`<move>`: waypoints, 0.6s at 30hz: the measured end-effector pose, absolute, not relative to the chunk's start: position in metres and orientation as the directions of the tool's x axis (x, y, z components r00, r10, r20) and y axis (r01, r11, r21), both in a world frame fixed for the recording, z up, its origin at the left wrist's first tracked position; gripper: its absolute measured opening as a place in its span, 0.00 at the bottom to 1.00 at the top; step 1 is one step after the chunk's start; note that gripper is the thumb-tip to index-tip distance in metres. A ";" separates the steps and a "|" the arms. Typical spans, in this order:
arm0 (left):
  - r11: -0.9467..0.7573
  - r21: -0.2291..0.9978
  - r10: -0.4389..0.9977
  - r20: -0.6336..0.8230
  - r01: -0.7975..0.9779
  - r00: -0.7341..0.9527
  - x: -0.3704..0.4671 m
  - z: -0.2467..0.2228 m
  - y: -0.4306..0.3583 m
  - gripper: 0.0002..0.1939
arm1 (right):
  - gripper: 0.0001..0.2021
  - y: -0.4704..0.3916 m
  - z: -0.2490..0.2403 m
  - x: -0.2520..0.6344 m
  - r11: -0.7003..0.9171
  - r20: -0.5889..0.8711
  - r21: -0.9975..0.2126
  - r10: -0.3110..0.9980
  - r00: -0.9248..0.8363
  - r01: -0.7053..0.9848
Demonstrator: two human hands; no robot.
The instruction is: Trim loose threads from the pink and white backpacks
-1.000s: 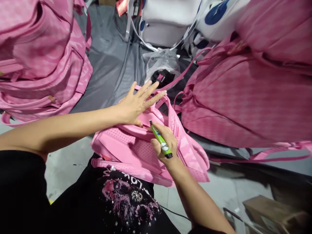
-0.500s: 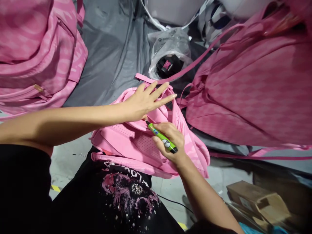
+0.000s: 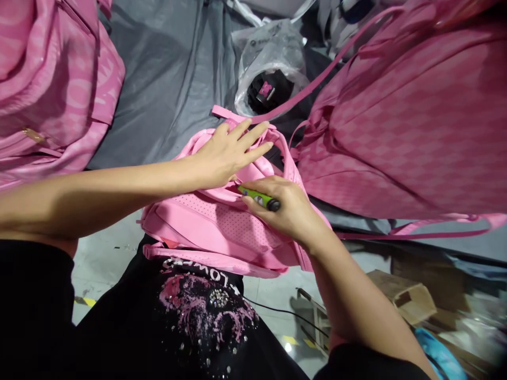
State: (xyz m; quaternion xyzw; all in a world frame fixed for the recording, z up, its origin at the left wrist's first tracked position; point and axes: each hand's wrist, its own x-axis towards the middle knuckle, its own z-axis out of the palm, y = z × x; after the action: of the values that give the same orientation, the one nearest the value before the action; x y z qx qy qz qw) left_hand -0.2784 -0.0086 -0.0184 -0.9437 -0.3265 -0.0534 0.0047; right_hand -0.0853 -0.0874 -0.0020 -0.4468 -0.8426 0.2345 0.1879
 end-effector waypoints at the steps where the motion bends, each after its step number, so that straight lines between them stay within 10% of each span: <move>1: -0.784 0.040 0.620 0.113 0.619 0.777 -0.278 -0.019 -0.008 0.41 | 0.08 -0.087 -0.003 -0.087 0.498 0.099 -0.510 0.844 -0.527 0.701; 18: -0.777 0.110 0.627 0.047 0.620 0.777 -0.276 -0.009 -0.004 0.37 | 0.11 -0.086 -0.015 -0.094 0.499 0.143 -0.468 0.857 -0.495 0.729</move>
State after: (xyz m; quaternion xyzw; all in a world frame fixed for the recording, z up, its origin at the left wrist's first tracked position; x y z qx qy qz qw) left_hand -0.2765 -0.0038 -0.0087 -0.9417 -0.3311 -0.0405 -0.0444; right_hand -0.0939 -0.0861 -0.0153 -0.4685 -0.8465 0.1758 0.1817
